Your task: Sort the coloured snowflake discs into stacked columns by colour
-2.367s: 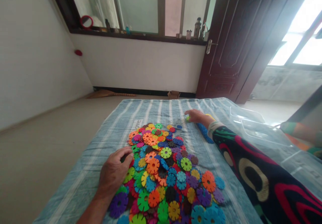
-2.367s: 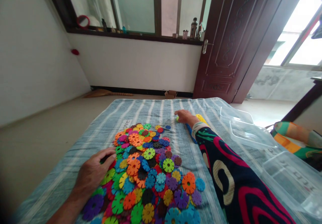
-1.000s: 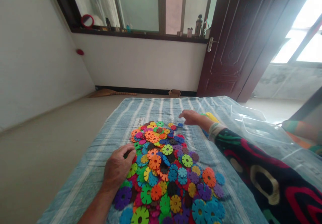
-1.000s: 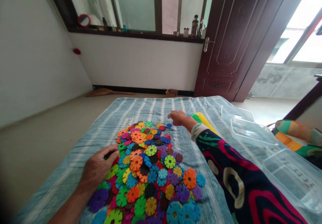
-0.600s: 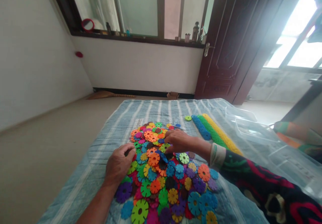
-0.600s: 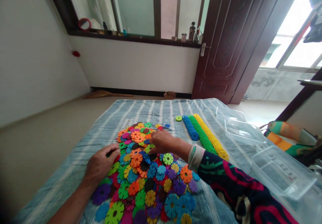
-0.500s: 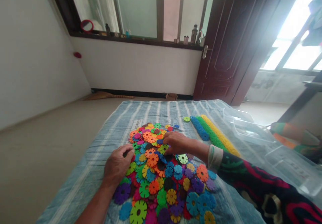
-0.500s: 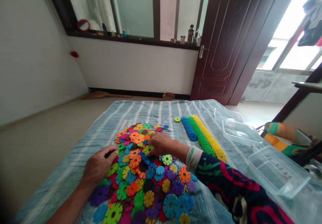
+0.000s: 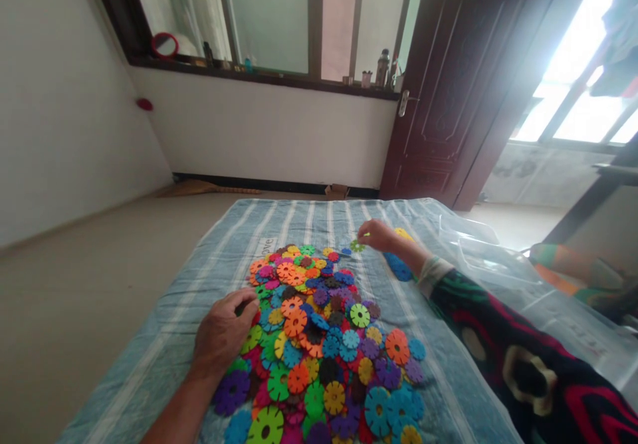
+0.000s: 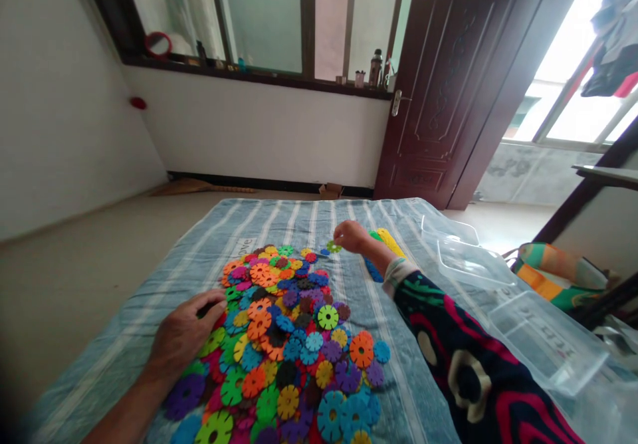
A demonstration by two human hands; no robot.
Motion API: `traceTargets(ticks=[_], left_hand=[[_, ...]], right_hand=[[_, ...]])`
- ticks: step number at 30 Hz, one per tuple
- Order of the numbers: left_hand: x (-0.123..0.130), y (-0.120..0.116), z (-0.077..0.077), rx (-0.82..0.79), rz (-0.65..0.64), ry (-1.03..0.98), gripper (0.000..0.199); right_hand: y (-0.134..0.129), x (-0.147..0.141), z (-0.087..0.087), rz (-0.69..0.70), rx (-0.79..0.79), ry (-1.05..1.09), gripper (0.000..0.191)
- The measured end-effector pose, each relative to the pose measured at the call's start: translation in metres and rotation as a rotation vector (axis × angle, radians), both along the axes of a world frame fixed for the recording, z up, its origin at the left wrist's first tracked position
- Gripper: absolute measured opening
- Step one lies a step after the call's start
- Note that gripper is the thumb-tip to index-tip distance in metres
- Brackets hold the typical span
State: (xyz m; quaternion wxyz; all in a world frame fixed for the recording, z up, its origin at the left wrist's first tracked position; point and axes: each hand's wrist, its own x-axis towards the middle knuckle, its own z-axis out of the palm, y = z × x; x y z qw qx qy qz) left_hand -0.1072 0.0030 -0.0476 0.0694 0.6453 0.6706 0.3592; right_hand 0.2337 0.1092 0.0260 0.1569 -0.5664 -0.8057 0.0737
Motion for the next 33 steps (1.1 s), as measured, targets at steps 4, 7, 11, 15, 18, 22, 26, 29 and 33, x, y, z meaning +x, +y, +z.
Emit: traceTargets(ticks=[4,7,11,15,18,22,26,29,33], left_hand=[[-0.001,0.001,-0.002,0.005,-0.004,-0.014,0.032],[-0.003,0.002,-0.004,0.015,0.011,-0.015,0.032],[-0.003,0.002,-0.005,0.009,0.016,-0.016,0.031],[-0.004,0.002,-0.006,-0.003,0.017,-0.02,0.032],[-0.004,0.002,-0.007,0.002,0.02,-0.011,0.031],[-0.005,0.002,-0.007,0.019,0.016,0.005,0.03],[-0.006,0.002,-0.008,0.004,0.016,0.003,0.031],[-0.006,0.003,-0.008,0.006,0.009,-0.001,0.031],[-0.005,0.002,-0.007,0.006,0.017,0.0,0.031]], right_hand=[[0.032,0.029,-0.013,-0.134,0.001,-0.074,0.019],[0.045,0.036,-0.023,-0.157,-0.021,-0.124,0.018],[0.056,0.04,-0.028,-0.166,-0.086,-0.191,0.014],[0.064,0.043,-0.03,-0.174,-0.168,-0.252,0.025],[0.068,0.044,-0.033,-0.19,-0.205,-0.282,0.03],[0.068,0.044,-0.036,-0.215,-0.219,-0.306,0.029],[0.066,0.046,-0.037,-0.215,-0.209,-0.31,0.031],[0.065,0.048,-0.037,-0.213,-0.191,-0.307,0.032],[0.063,0.049,-0.036,-0.199,-0.146,-0.289,0.028]])
